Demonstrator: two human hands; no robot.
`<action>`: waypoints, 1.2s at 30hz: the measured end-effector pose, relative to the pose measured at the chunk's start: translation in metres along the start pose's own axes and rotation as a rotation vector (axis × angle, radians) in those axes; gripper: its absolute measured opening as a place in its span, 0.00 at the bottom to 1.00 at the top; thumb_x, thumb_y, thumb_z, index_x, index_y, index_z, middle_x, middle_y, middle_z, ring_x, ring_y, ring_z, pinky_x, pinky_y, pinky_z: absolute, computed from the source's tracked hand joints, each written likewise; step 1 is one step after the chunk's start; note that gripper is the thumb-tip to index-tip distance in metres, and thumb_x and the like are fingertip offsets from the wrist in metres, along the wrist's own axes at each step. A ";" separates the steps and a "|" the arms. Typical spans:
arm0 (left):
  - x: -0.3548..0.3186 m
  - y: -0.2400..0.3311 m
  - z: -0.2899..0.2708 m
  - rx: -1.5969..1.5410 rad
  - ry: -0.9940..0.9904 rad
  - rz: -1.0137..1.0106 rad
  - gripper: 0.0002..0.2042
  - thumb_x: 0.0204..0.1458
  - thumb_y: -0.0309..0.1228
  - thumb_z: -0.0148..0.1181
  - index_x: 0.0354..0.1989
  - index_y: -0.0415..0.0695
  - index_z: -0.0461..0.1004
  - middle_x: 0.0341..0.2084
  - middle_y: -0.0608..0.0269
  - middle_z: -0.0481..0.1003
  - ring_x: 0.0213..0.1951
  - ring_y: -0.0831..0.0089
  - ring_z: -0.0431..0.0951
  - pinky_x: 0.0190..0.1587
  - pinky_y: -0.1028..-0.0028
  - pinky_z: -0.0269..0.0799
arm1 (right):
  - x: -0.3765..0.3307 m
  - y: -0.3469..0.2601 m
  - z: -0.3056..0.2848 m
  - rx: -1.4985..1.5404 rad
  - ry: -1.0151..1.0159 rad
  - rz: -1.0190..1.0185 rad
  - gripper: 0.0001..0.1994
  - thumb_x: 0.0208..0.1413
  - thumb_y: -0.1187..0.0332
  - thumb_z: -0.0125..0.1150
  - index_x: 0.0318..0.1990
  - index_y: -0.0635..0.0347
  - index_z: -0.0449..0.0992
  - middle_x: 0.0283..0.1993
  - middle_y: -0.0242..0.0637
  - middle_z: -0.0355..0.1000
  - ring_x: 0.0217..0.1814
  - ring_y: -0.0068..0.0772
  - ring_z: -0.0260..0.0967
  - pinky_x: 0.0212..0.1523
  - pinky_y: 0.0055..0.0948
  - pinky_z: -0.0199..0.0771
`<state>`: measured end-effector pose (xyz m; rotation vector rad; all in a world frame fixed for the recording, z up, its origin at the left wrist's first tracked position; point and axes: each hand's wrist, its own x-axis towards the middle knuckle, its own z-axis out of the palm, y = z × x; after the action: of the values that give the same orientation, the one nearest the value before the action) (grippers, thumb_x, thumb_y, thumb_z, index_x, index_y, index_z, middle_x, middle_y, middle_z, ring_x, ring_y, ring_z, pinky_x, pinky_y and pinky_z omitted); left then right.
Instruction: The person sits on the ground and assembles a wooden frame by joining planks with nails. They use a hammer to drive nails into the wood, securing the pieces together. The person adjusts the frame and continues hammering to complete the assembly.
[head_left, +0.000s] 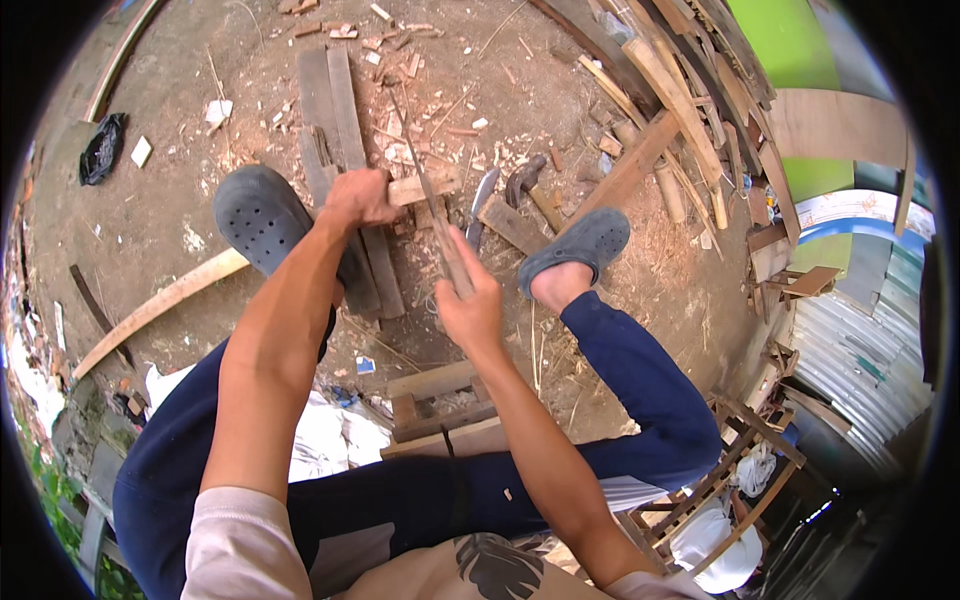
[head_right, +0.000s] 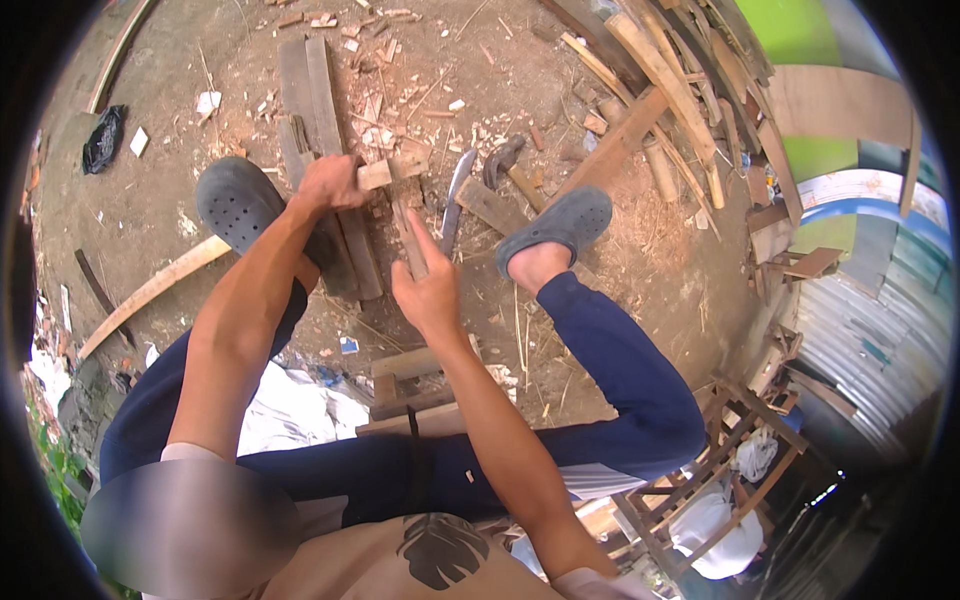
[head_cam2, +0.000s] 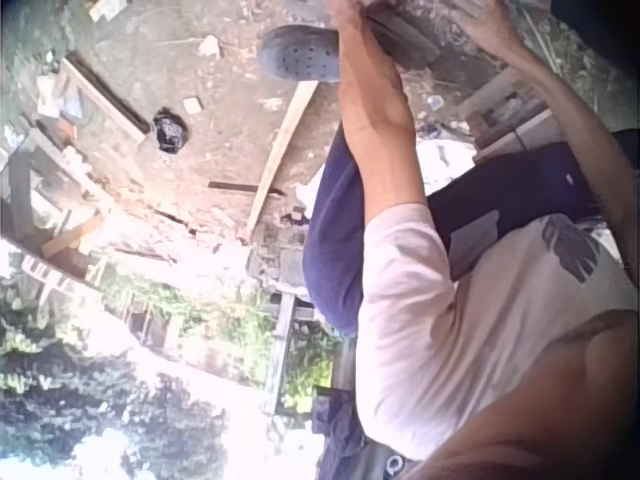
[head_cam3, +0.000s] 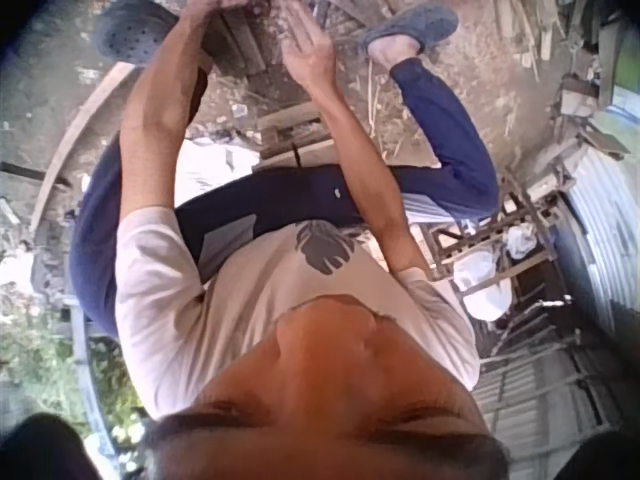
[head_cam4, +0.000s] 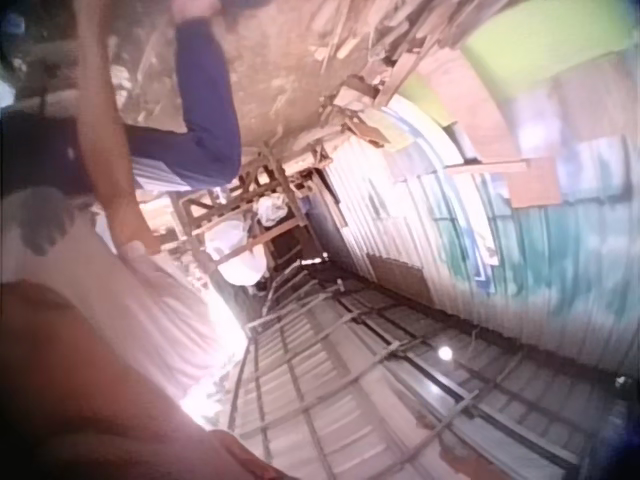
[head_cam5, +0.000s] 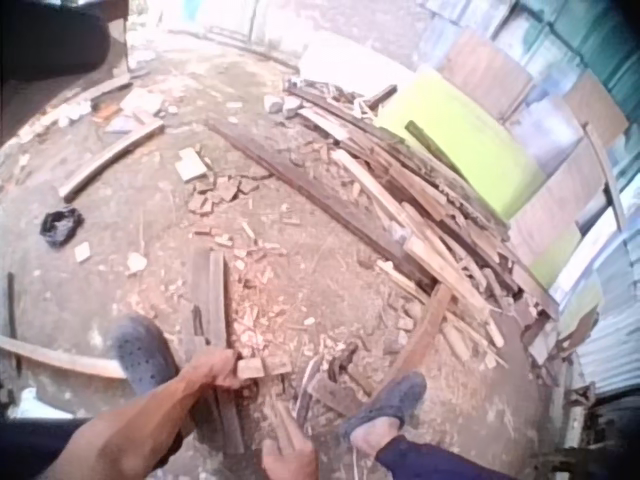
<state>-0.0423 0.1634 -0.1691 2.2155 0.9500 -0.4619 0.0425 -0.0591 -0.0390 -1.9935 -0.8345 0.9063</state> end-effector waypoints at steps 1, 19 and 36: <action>-0.003 -0.006 0.005 -0.005 0.007 -0.011 0.24 0.41 0.49 0.66 0.32 0.35 0.82 0.30 0.41 0.81 0.36 0.47 0.84 0.43 0.56 0.80 | -0.023 -0.007 -0.010 0.014 -0.022 0.025 0.32 0.52 0.81 0.52 0.70 0.63 0.65 0.59 0.49 0.76 0.49 0.27 0.77 0.49 0.28 0.75; -0.011 0.001 -0.003 -0.020 0.026 -0.022 0.25 0.39 0.48 0.66 0.34 0.35 0.81 0.31 0.38 0.81 0.37 0.44 0.83 0.43 0.53 0.79 | -0.123 -0.064 -0.066 -0.007 -0.105 0.132 0.32 0.52 0.82 0.52 0.69 0.68 0.64 0.64 0.54 0.71 0.60 0.42 0.75 0.58 0.32 0.71; -0.014 0.006 -0.011 0.032 -0.045 -0.045 0.30 0.40 0.49 0.65 0.49 0.40 0.79 0.38 0.38 0.81 0.44 0.44 0.82 0.50 0.53 0.77 | -0.089 -0.048 -0.055 0.079 -0.065 0.006 0.34 0.56 0.76 0.52 0.73 0.48 0.61 0.63 0.54 0.71 0.60 0.53 0.74 0.53 0.34 0.77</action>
<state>-0.0469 0.1611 -0.1511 2.2069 0.9767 -0.5490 0.0290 -0.1266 0.0534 -1.9078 -0.8165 0.9971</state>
